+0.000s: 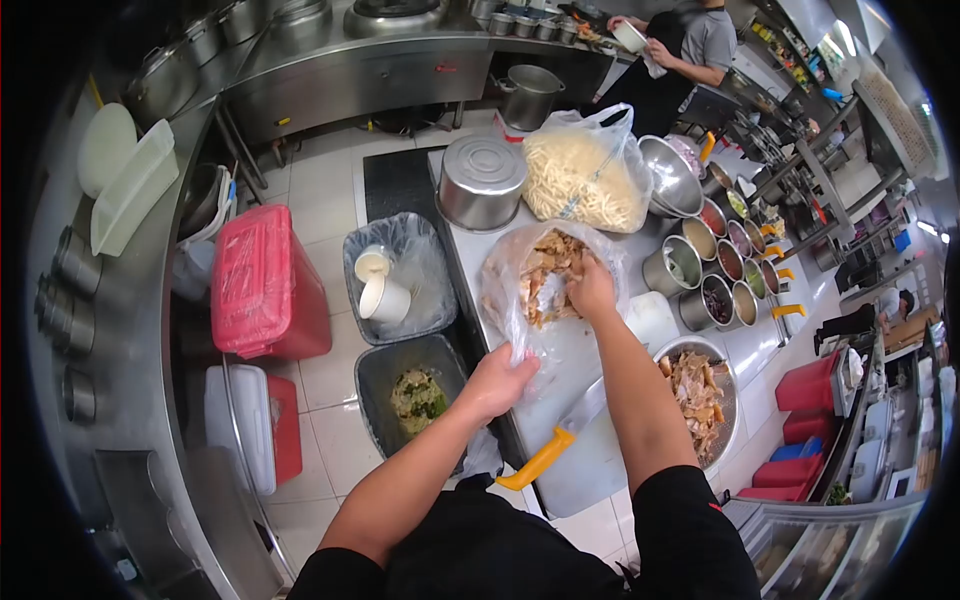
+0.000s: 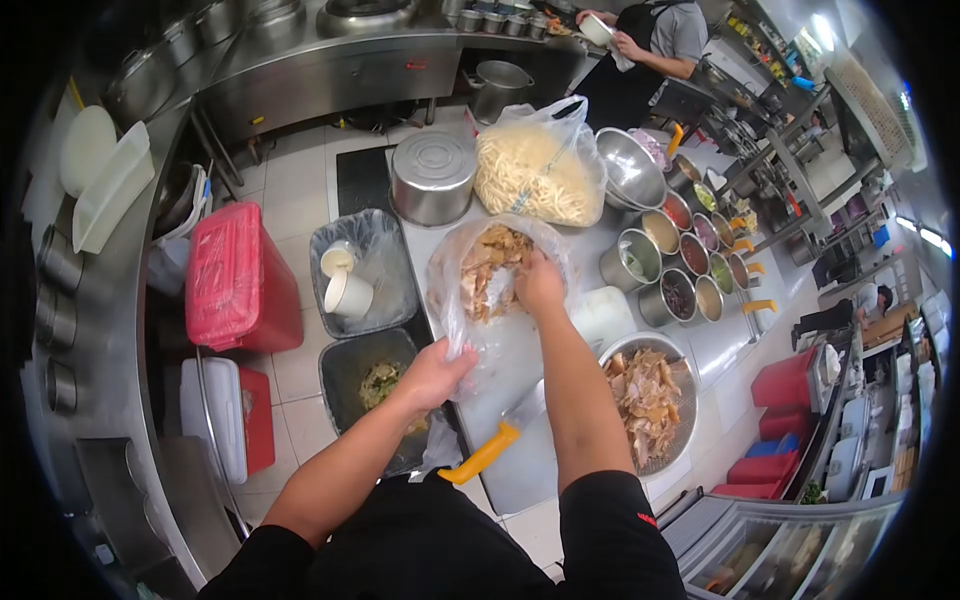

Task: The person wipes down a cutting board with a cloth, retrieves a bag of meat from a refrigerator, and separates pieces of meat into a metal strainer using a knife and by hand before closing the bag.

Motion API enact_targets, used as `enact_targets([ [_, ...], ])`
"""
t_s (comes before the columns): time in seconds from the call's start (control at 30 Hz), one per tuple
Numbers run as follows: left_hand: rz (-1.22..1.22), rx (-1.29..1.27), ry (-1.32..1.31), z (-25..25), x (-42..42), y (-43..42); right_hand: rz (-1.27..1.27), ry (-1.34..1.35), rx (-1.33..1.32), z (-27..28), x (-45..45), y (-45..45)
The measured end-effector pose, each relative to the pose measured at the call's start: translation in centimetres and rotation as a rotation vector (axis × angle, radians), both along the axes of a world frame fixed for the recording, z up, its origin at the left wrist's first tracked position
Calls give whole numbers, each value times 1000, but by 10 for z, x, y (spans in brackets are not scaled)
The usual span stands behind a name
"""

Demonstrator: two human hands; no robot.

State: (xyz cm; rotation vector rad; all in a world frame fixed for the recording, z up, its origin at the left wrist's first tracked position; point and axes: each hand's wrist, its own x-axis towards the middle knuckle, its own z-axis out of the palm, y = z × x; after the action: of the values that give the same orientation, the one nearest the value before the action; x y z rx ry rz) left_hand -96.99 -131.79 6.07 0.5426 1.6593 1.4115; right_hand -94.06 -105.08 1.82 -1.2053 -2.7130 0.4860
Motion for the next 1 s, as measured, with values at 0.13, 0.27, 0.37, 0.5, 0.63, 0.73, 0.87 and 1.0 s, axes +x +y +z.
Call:
enact_targets([
  [0.13,13,26,-15,-2,-4,2,-122,165,-231,33,3,3],
  [0.27,20,29,-183,-1,-6,2,2,-22,-100,57,6,2],
  [0.37,29,40,-160,-8,-2,2,70,-122,163,25,2,-8],
  [0.5,31,67,-134,-23,3,0,130,-202,81,20,-9,-22],
  [0.63,35,99,-178,-21,5,-2,91,-153,34,-35,-18,0],
  [0.73,46,107,-165,-15,1,1,50,28,-6,-9,-15,-4],
  [0.87,91,67,-250,-10,-3,2,-87,346,-302,31,-6,-25],
  [1.0,63,74,-250,-9,6,7,-139,740,-990,55,9,-30],
])
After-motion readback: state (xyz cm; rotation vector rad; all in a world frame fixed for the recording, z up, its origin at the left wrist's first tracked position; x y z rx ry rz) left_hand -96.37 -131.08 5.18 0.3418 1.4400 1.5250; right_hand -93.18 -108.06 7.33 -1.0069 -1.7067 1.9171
